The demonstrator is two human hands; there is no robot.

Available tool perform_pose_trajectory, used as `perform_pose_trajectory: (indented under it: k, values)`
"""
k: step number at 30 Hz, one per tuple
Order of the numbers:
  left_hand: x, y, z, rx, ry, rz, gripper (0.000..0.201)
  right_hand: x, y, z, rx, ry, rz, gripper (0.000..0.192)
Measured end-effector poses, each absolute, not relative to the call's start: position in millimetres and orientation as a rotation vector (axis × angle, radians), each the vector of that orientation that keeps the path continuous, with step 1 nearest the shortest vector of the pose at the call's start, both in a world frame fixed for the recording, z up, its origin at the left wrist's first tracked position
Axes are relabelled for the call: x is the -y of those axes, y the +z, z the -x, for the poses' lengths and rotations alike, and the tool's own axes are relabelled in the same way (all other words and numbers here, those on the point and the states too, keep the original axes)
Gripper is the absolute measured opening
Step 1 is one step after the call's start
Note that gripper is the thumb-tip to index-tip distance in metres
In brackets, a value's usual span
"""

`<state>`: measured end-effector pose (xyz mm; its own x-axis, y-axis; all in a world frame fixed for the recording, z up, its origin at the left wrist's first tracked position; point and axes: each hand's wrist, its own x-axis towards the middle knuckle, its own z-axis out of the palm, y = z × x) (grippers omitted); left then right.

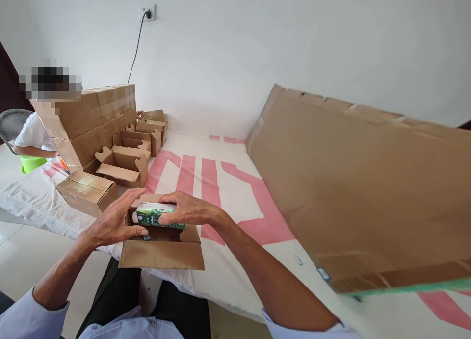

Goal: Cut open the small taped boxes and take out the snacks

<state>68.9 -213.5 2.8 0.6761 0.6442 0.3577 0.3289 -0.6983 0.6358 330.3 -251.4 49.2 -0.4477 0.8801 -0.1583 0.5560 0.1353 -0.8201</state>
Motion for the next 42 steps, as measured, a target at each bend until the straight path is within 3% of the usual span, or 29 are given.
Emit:
perform_pose_trajectory:
  k: [5, 7, 13, 19, 23, 31, 42]
  values:
    - [208, -6, -89, -0.678, 0.991, -1.683, 0.095, 255, 21, -314, 1.682, 1.215, 1.240, 0.039]
    - [202, -9, -95, -0.589, 1.006, -1.499, 0.092, 261, 3, -303, 1.457, 1.212, 1.152, 0.045]
    - [176, -4, -111, -0.475, 0.974, -1.377, 0.094, 280, -35, -272, 1.112, 1.338, 0.977, 0.050]
    - [161, -21, -115, -0.435, 0.833, -1.409, 0.071, 268, -49, -274, 0.974, 1.335, 0.960, 0.047]
    - [146, -24, -120, -0.333, 0.781, -1.428, 0.080, 242, -47, -287, 1.067, 1.245, 0.990, 0.045]
    - [111, -22, -143, -0.359, 0.783, -1.414, 0.110, 178, -41, -327, 1.338, 1.185, 0.985, 0.059]
    - [99, -45, -140, -0.345, 0.759, -1.376, 0.109, 167, -62, -344, 1.400, 1.215, 0.984, 0.060]
